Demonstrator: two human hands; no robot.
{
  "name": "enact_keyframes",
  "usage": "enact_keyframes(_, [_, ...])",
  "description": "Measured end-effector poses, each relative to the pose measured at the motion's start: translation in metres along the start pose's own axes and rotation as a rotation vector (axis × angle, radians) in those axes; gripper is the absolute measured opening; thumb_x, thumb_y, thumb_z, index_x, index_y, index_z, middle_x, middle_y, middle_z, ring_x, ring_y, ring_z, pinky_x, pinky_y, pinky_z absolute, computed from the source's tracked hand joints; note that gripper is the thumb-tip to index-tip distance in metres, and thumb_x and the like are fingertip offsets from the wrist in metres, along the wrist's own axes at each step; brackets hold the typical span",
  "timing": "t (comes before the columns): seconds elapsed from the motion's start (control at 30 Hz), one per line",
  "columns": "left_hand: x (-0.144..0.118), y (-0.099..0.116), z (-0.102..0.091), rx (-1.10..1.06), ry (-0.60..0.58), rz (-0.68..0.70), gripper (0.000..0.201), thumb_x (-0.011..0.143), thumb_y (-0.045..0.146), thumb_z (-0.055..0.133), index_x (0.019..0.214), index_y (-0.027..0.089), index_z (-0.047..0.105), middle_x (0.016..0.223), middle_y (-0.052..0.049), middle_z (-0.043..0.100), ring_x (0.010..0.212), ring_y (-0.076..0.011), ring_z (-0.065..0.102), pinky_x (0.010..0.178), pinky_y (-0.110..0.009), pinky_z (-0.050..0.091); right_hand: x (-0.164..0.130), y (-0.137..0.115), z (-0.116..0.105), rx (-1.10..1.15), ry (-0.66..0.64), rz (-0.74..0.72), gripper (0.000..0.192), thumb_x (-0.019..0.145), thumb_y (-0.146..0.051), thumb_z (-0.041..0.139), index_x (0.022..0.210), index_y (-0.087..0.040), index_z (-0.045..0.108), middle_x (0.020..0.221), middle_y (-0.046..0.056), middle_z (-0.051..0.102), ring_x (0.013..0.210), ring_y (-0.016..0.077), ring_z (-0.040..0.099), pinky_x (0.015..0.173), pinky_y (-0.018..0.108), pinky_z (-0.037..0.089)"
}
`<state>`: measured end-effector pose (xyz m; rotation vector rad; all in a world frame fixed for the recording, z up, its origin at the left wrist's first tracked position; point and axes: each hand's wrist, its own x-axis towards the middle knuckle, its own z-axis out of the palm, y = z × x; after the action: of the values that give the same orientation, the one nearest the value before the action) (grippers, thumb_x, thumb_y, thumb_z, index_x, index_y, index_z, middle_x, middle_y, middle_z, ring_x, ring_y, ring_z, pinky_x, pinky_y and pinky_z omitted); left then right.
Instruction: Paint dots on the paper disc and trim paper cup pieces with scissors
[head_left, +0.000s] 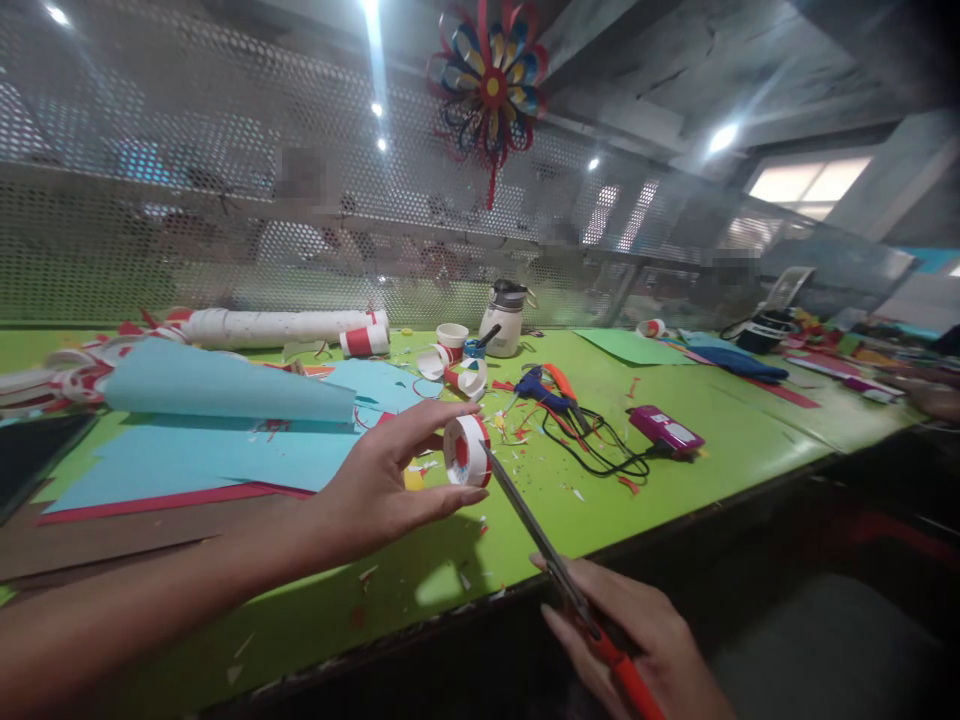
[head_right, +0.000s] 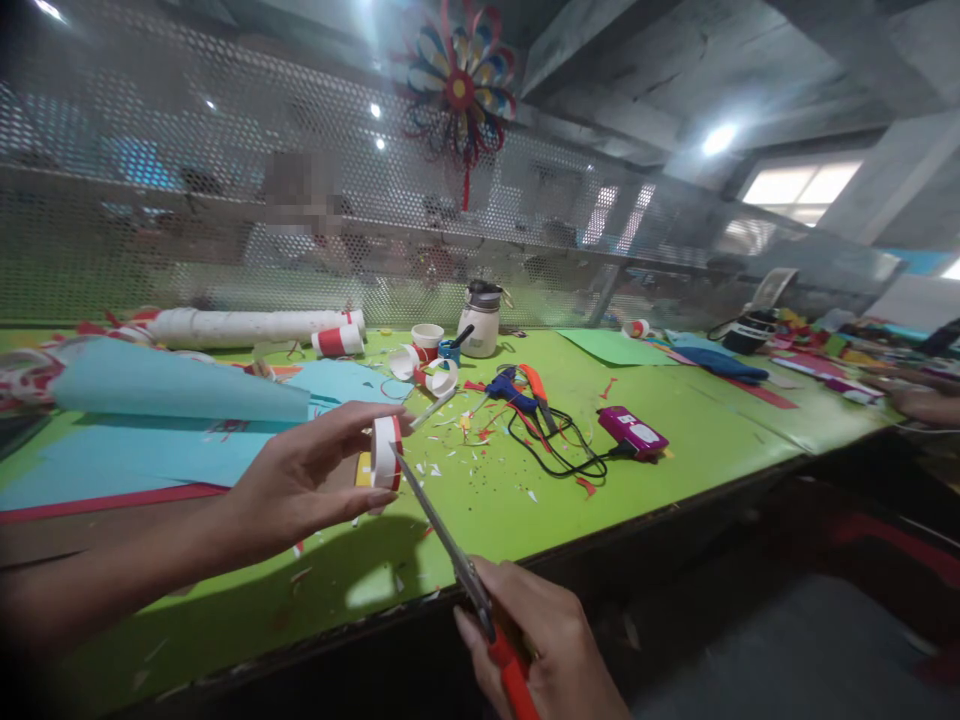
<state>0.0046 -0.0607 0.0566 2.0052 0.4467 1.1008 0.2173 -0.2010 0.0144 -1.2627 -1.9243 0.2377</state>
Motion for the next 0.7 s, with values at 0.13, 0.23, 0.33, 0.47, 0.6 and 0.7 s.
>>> enact_keyframes(0.13, [0.0,-0.002,-0.001,-0.032,-0.017,-0.004,0.055,0.075,0.024,0.074,0.127,0.016,0.057,0.11,-0.012,0.066,0.098,-0.0214,0.063,0.094,-0.039,0.052,-0.001,-0.002,-0.012,0.0,-0.108,0.063,0.007,0.086,-0.017,0.059,0.087,-0.021,0.065,0.066,-0.002,0.065,0.055,0.0106,0.061,0.055,0.014,0.051])
enact_keyframes(0.23, [0.0,-0.003,0.0,-0.088,-0.026,-0.061,0.056,0.074,0.024,0.075,0.127,0.013,0.057,0.112,-0.012,0.066,0.091,-0.0194,0.065,0.095,-0.04,0.052,-0.003,-0.004,-0.022,0.009,-0.183,0.172,0.013,0.089,-0.028,0.058,0.087,-0.02,0.068,0.066,-0.001,0.065,0.057,0.0122,0.062,0.054,0.016,0.051])
enact_keyframes(0.33, [0.0,-0.002,0.001,-0.123,-0.048,-0.097,0.057,0.074,0.025,0.075,0.126,0.014,0.055,0.114,-0.014,0.066,0.088,-0.0187,0.066,0.094,-0.041,0.052,-0.005,-0.003,-0.028,0.019,-0.113,0.3,0.026,0.092,-0.035,0.053,0.103,-0.018,0.069,0.071,0.001,0.066,0.063,0.0144,0.064,0.057,0.018,0.053])
enact_keyframes(0.47, [0.001,-0.002,0.001,-0.189,-0.051,-0.089,0.055,0.076,0.024,0.074,0.126,0.017,0.052,0.111,-0.011,0.064,0.089,-0.0176,0.065,0.092,-0.039,0.052,-0.007,0.003,-0.027,-0.003,-0.116,0.28,0.027,0.091,-0.034,0.055,0.108,-0.017,0.069,0.074,0.002,0.068,0.068,0.0159,0.067,0.06,0.018,0.054])
enact_keyframes(0.6, [0.002,-0.002,0.0,-0.269,-0.063,-0.068,0.044,0.078,0.021,0.072,0.117,0.019,0.051,0.097,-0.006,0.064,0.086,-0.0161,0.062,0.084,-0.035,0.052,-0.006,0.005,-0.027,-0.064,-0.143,0.16,0.016,0.088,-0.028,0.058,0.094,-0.02,0.071,0.071,0.001,0.069,0.069,0.0164,0.07,0.062,0.018,0.056])
enact_keyframes(0.7, [0.003,0.002,-0.003,-0.299,-0.099,-0.115,0.04,0.08,0.021,0.071,0.116,0.017,0.055,0.1,-0.009,0.064,0.092,-0.0185,0.061,0.083,-0.034,0.051,-0.005,0.007,-0.031,-0.091,-0.142,0.101,0.021,0.086,-0.024,0.061,0.105,-0.022,0.071,0.071,0.0,0.07,0.071,0.0164,0.072,0.063,0.017,0.057])
